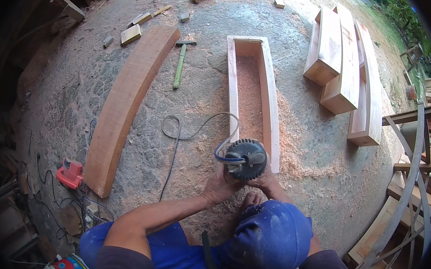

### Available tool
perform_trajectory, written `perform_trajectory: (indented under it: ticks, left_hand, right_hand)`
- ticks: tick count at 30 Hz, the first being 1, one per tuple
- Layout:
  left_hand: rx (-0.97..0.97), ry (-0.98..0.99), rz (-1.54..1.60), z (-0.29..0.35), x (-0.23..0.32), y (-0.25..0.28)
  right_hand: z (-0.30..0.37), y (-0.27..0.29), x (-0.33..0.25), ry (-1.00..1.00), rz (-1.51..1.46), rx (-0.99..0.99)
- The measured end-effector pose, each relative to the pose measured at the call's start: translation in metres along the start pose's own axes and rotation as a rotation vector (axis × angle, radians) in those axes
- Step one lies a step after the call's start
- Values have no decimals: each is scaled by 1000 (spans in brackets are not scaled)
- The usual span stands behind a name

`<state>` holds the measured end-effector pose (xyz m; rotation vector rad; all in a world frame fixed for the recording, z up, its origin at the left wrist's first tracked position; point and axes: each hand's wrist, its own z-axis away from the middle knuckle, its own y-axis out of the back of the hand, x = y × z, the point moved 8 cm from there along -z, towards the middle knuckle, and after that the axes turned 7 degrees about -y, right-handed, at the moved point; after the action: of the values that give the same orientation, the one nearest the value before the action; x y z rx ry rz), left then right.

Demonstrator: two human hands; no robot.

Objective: The person uses a handheld router to shape and smooth the edges of a wooden box. They guide the tool along the interior and exterior perimeters while sitting on the ground.

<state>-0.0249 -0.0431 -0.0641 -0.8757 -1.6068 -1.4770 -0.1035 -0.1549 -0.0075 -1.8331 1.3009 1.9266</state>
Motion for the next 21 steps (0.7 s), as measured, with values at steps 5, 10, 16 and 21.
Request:
perform_trajectory:
  ticks: [5,10,16,21]
  left_hand:
    - [135,-2,112,-18,27,22]
    - [-48,-159,-453,-28,9,4]
    - [179,-34,-304,-36,1,13]
    - [206,-108,-335,-52,29,25]
  right_hand:
    - [-12,-2,17,-72,-90,-5]
    - [-16,-12,47,-210,-128,-30]
    - [-35,-3,33,-183,-106,10]
    - [-52,6,15,-178,-65,21]
